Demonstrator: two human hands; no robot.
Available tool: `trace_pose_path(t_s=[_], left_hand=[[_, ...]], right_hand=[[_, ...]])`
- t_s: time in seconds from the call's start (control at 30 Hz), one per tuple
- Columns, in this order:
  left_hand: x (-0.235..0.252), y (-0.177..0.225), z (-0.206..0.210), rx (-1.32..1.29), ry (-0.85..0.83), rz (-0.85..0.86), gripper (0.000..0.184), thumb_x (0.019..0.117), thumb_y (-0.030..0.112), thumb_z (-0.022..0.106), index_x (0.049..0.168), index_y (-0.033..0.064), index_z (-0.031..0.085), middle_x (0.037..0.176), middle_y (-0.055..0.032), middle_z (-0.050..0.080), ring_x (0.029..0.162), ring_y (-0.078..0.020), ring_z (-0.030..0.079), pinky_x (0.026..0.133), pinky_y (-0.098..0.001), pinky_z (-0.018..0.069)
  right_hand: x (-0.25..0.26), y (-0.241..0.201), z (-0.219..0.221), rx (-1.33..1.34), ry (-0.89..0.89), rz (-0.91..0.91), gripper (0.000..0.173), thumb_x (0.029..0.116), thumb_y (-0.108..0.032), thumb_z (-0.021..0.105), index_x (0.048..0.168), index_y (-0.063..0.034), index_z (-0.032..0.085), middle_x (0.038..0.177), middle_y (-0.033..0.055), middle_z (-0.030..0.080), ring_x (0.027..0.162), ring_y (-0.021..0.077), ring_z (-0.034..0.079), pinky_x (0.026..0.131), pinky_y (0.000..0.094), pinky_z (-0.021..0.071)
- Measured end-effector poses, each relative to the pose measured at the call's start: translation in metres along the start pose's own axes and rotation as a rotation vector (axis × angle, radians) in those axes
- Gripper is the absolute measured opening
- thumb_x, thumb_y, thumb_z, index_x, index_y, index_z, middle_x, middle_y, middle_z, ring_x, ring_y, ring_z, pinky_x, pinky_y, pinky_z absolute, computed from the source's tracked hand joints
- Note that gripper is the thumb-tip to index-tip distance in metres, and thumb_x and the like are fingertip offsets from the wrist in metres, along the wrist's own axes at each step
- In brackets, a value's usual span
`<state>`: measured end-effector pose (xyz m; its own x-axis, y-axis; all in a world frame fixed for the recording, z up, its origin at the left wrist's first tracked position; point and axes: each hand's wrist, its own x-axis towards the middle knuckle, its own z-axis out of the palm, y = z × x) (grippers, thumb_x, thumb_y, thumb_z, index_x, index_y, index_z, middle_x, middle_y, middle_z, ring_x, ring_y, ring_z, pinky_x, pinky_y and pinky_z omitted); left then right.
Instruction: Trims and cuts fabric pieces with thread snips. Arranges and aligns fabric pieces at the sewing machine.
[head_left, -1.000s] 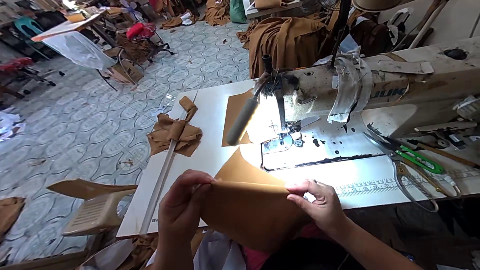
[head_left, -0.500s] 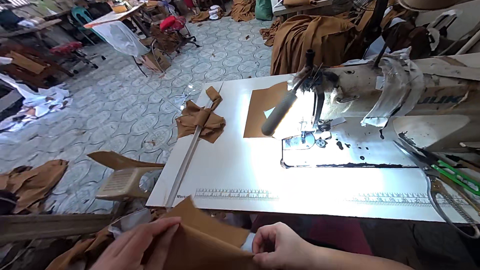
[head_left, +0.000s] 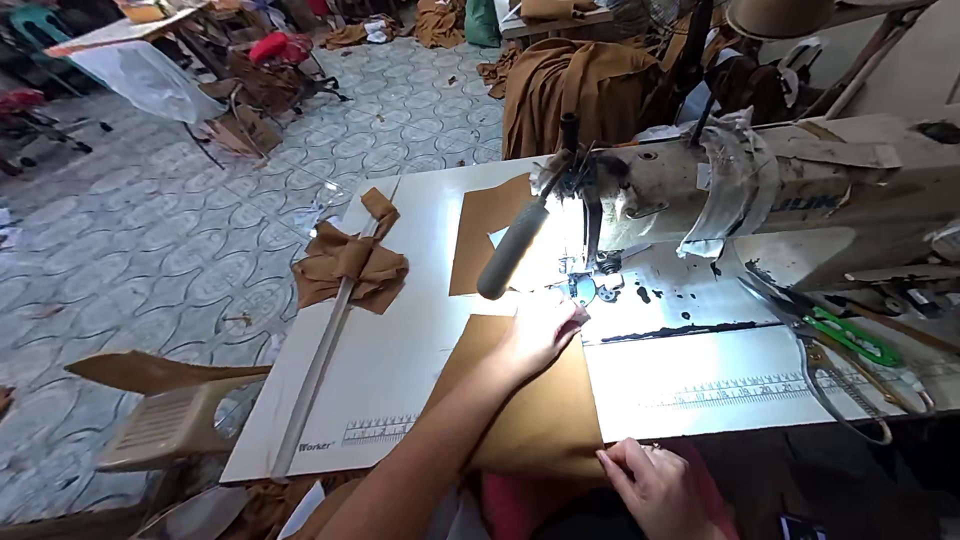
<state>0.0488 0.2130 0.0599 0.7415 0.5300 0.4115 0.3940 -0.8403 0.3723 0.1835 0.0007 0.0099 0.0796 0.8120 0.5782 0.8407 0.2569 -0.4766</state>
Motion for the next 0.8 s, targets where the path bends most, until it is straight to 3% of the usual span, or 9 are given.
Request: trace_pose_path(t_s=[0.1, 0.17, 0.27, 0.37, 0.53, 0.67, 0.8], left_hand=[[0.0, 0.0, 0.0, 0.013, 0.014, 0.091, 0.018, 0.0981, 0.011, 0.058, 0.096, 0.0005, 0.073, 0.09, -0.0164, 0.072, 0.089, -0.0339, 0.072, 0.08, -0.0457, 0.0574], [-0.005, 0.009, -0.004, 0.066, -0.059, 0.07, 0.022, 0.1007, 0.011, 0.055, 0.095, 0.0001, 0.073, 0.092, -0.0168, 0.072, 0.092, -0.0344, 0.072, 0.082, -0.0471, 0.0582], [-0.024, 0.036, -0.006, 0.236, -0.078, -0.04, 0.029, 0.1005, 0.027, 0.057, 0.106, 0.0055, 0.076, 0.113, -0.0101, 0.075, 0.112, -0.0308, 0.07, 0.098, -0.0545, 0.0508], [-0.037, 0.037, 0.0, 0.269, -0.025, -0.076, 0.042, 0.1024, 0.037, 0.048, 0.12, 0.0093, 0.074, 0.129, -0.0049, 0.072, 0.12, -0.0283, 0.067, 0.099, -0.0553, 0.0483], [-0.016, 0.008, 0.001, 0.121, -0.04, -0.092, 0.042, 0.1036, 0.036, 0.048, 0.122, 0.0064, 0.073, 0.131, -0.0082, 0.07, 0.123, -0.031, 0.065, 0.101, -0.051, 0.0495], [-0.004, 0.0, 0.003, 0.116, -0.014, -0.051, 0.042, 0.1028, 0.034, 0.05, 0.12, 0.0042, 0.074, 0.127, -0.0118, 0.072, 0.122, -0.0315, 0.066, 0.106, -0.0483, 0.0479], [-0.004, -0.002, 0.005, 0.129, 0.02, -0.026, 0.043, 0.1021, 0.034, 0.05, 0.12, 0.004, 0.074, 0.124, -0.0125, 0.073, 0.119, -0.0315, 0.067, 0.104, -0.0464, 0.0498]], right_hand=[[0.002, 0.006, -0.002, -0.083, 0.067, -0.134, 0.023, 0.0965, -0.027, 0.06, 0.081, -0.0149, 0.072, 0.058, 0.0009, 0.06, 0.053, 0.015, 0.059, 0.051, 0.0262, 0.0476], [0.004, 0.01, -0.006, -0.109, 0.058, -0.182, 0.02, 0.0985, -0.029, 0.059, 0.088, -0.0223, 0.075, 0.07, -0.0002, 0.062, 0.066, 0.0155, 0.059, 0.061, 0.0259, 0.048], [0.007, 0.018, -0.01, -0.131, 0.047, -0.233, 0.016, 0.1016, -0.035, 0.056, 0.095, -0.0305, 0.071, 0.095, -0.003, 0.065, 0.091, 0.0129, 0.057, 0.085, 0.0268, 0.0393], [0.016, 0.024, -0.01, -0.127, 0.019, -0.266, 0.019, 0.1032, -0.041, 0.053, 0.095, -0.033, 0.069, 0.108, -0.0043, 0.068, 0.104, 0.0122, 0.057, 0.1, 0.0308, 0.0325], [0.049, 0.025, -0.015, -0.182, -0.149, -0.24, 0.037, 0.1019, -0.045, 0.045, 0.092, -0.0309, 0.077, 0.107, -0.0001, 0.077, 0.102, 0.0199, 0.07, 0.101, 0.05, 0.0418], [0.061, 0.032, -0.013, -0.19, -0.17, -0.246, 0.039, 0.102, -0.047, 0.043, 0.091, -0.0304, 0.077, 0.107, 0.0001, 0.077, 0.103, 0.0216, 0.071, 0.104, 0.0553, 0.0424], [0.059, 0.034, -0.012, -0.165, -0.167, -0.229, 0.036, 0.1017, -0.047, 0.045, 0.092, -0.0311, 0.077, 0.106, -0.001, 0.077, 0.105, 0.0208, 0.07, 0.107, 0.0541, 0.0399]])
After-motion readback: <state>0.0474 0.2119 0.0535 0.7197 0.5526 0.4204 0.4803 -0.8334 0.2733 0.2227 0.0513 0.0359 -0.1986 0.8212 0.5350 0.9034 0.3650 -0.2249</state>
